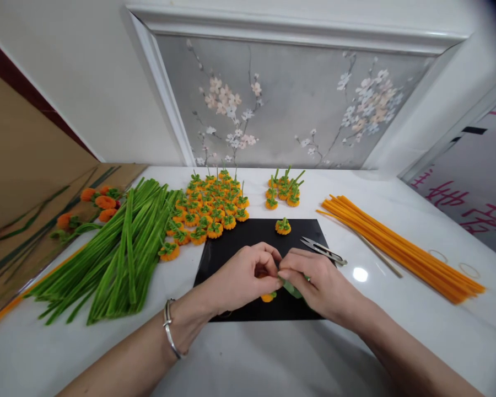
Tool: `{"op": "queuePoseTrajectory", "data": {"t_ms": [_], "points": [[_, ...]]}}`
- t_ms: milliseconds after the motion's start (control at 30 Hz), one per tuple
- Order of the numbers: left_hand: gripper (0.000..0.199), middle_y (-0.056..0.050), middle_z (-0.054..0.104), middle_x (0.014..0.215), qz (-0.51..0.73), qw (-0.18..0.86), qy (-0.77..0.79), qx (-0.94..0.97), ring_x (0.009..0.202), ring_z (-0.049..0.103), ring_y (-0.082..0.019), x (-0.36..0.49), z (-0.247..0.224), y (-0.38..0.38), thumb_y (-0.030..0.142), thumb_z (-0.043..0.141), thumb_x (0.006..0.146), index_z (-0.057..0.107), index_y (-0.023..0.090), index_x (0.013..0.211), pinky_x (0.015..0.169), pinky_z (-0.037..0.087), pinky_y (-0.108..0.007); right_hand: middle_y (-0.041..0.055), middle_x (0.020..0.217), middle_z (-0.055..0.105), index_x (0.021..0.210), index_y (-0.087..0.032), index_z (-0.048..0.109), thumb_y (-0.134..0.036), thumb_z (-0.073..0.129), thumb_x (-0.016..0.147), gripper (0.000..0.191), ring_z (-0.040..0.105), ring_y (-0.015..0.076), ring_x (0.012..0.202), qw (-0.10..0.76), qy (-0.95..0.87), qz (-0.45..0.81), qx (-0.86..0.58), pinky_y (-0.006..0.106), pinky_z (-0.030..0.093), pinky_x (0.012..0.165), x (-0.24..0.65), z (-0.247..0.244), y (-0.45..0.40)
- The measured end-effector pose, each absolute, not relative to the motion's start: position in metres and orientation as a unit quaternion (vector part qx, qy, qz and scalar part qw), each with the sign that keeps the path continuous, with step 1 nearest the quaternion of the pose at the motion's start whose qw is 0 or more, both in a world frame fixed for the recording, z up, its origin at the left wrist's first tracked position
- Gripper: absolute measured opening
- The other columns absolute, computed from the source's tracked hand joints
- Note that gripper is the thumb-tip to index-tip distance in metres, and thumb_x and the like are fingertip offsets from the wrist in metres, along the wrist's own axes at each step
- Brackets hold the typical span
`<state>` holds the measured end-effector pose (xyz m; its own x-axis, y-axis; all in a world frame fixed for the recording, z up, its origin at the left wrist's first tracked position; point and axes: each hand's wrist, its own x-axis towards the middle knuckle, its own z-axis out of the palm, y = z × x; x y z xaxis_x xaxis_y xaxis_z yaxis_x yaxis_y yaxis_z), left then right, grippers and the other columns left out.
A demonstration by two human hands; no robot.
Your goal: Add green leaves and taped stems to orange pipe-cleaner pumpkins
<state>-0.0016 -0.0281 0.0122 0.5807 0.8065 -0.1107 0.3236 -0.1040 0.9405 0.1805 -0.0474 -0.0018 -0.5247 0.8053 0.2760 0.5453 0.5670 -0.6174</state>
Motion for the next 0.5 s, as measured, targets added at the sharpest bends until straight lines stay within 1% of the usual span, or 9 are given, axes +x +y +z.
{"op": "queuePoseTrajectory", "data": {"t_ms": [133, 200, 267, 400, 500], "points": [[0.011, -0.003, 0.058, 0.097, 0.206, 0.611, 0.394, 0.655, 0.075, 0.054, -0.011, -0.003, 0.006, -0.026, 0.013, 0.065, 0.066, 0.058, 0.012, 0.057, 0.066, 0.043, -0.023, 0.0022, 0.071, 0.056, 0.070, -0.017, 0.056, -0.015, 0.039, 0.091, 0.027, 0.051, 0.0135, 0.066, 0.256, -0.880, 0.144, -0.372, 0.028, 0.035, 0.065, 0.178, -0.004, -0.047], [0.011, -0.003, 0.059, 0.095, 0.203, 0.636, 0.391, 0.634, 0.076, 0.054, -0.011, -0.004, 0.005, -0.025, 0.012, 0.067, 0.064, 0.059, 0.012, 0.057, 0.068, 0.042, -0.023, 0.0029, 0.073, 0.058, 0.072, -0.018, 0.059, -0.016, 0.039, 0.091, 0.028, 0.052, 0.0140, 0.066, 0.250, -0.886, 0.134, -0.367, 0.029, 0.036, 0.067, 0.179, -0.002, -0.047], [0.009, -0.002, 0.060, 0.092, 0.210, 0.655, 0.380, 0.619, 0.076, 0.054, -0.011, -0.004, 0.005, -0.024, 0.011, 0.068, 0.064, 0.060, 0.012, 0.059, 0.069, 0.042, -0.024, 0.0022, 0.074, 0.058, 0.073, -0.018, 0.059, -0.019, 0.040, 0.092, 0.026, 0.052, 0.0131, 0.067, 0.262, -0.866, 0.184, -0.383, 0.026, 0.038, 0.065, 0.180, 0.001, -0.048], [0.013, -0.002, 0.059, 0.086, 0.243, 0.660, 0.371, 0.607, 0.073, 0.055, -0.011, -0.001, 0.006, -0.024, 0.015, 0.068, 0.067, 0.056, 0.013, 0.062, 0.068, 0.043, -0.025, -0.0024, 0.069, 0.056, 0.081, -0.020, 0.055, -0.028, 0.044, 0.091, 0.017, 0.051, 0.0104, 0.060, 0.284, -0.771, 0.342, -0.456, 0.021, 0.038, 0.055, 0.182, 0.006, -0.049], [0.018, -0.002, 0.058, 0.081, 0.249, 0.636, 0.374, 0.627, 0.072, 0.055, -0.012, -0.001, 0.006, -0.025, 0.020, 0.068, 0.069, 0.052, 0.013, 0.061, 0.065, 0.043, -0.024, -0.0038, 0.069, 0.057, 0.082, -0.020, 0.055, -0.028, 0.053, 0.085, 0.009, 0.051, 0.0105, 0.062, 0.276, -0.732, 0.412, -0.468, 0.021, 0.039, 0.056, 0.181, 0.005, -0.049]]}}
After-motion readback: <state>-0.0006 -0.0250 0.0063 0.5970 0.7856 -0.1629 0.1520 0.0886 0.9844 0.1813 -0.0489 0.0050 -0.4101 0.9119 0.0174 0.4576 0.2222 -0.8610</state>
